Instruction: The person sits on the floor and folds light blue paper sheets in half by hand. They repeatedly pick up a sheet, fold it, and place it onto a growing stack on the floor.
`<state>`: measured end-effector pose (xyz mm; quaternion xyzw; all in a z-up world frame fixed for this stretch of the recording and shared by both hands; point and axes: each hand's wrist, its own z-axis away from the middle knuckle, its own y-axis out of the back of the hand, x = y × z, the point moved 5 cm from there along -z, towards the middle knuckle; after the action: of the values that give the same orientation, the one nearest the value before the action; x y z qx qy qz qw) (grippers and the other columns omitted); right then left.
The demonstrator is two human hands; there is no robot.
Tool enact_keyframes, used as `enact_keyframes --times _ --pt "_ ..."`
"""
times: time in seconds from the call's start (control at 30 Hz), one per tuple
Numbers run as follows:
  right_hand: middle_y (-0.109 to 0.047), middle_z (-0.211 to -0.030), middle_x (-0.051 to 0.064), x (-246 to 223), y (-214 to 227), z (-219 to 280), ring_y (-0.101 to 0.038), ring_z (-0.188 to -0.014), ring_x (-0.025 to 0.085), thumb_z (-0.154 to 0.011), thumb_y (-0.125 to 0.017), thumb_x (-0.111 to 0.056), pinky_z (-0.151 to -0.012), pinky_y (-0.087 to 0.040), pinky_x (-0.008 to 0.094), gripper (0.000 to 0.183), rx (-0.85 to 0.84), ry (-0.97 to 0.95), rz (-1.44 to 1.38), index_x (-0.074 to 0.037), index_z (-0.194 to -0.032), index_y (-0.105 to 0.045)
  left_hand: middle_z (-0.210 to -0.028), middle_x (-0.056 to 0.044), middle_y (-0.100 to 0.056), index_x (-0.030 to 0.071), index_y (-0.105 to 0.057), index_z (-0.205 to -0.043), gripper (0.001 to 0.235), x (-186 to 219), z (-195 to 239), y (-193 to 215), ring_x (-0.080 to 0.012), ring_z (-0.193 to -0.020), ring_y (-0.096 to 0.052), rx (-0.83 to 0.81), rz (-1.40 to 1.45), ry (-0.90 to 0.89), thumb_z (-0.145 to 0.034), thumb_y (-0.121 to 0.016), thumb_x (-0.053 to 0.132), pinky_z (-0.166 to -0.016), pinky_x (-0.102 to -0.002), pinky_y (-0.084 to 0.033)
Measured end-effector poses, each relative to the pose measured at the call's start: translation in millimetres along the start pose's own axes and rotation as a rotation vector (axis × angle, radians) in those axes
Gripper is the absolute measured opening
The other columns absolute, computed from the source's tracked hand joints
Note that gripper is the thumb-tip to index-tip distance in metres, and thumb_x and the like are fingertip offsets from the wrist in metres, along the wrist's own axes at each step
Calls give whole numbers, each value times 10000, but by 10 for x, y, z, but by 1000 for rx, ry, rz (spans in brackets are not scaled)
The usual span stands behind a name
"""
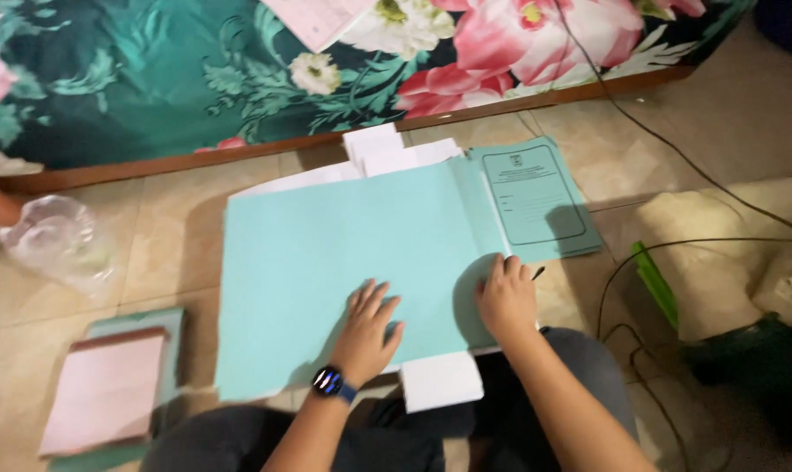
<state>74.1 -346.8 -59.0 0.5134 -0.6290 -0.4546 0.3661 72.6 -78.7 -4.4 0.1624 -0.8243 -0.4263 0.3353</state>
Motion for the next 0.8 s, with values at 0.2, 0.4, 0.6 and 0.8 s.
enact_keyframes --times 0.2,0.4,0.6,0.8 --pt "-601 -1068 93 102 -100 25 -645 -981 277 -852 -727 -454 -839 -548 364 495 -34 -181 96 -78 -1154 -618 -1603 -171 -396 121 -499 -1484 526 65 -55 3 -344 -1531 -283 -400 -118 251 -1041 -411 390 -1244 -525 -161" --pt "-607 -1116 113 138 12 -16 -641 -1024 321 -851 -768 -461 -843 -552 456 549 -1 -234 -59 -74 -1214 -625 -1589 -194 -398 93 -501 -1477 527 18 -11 -115 -368 -1515 -303 -281 -138 184 -1019 -467 351 -1237 -551 -167" --pt "-607 -1163 100 -56 308 -41 -626 -1092 321 -794 -799 -365 -919 -530 490 664 -5 -242 1 -142 -1365 -545 -1619 -188 -350 102 -481 -1491 532 15 -19 -62 -358 -1539 -252 -351 -106 216 -1038 -410 372 -1244 -536 -117" --pt "-692 -929 90 152 147 -91 -707 -905 330 -886 -720 -130 -823 -572 460 341 -44 -232 -263 -157 -1221 -660 -1612 -201 -353 82 -497 -1472 513 7 -53 11 -367 -1537 -247 -347 -5 230 -1045 -423 357 -1247 -546 -112"
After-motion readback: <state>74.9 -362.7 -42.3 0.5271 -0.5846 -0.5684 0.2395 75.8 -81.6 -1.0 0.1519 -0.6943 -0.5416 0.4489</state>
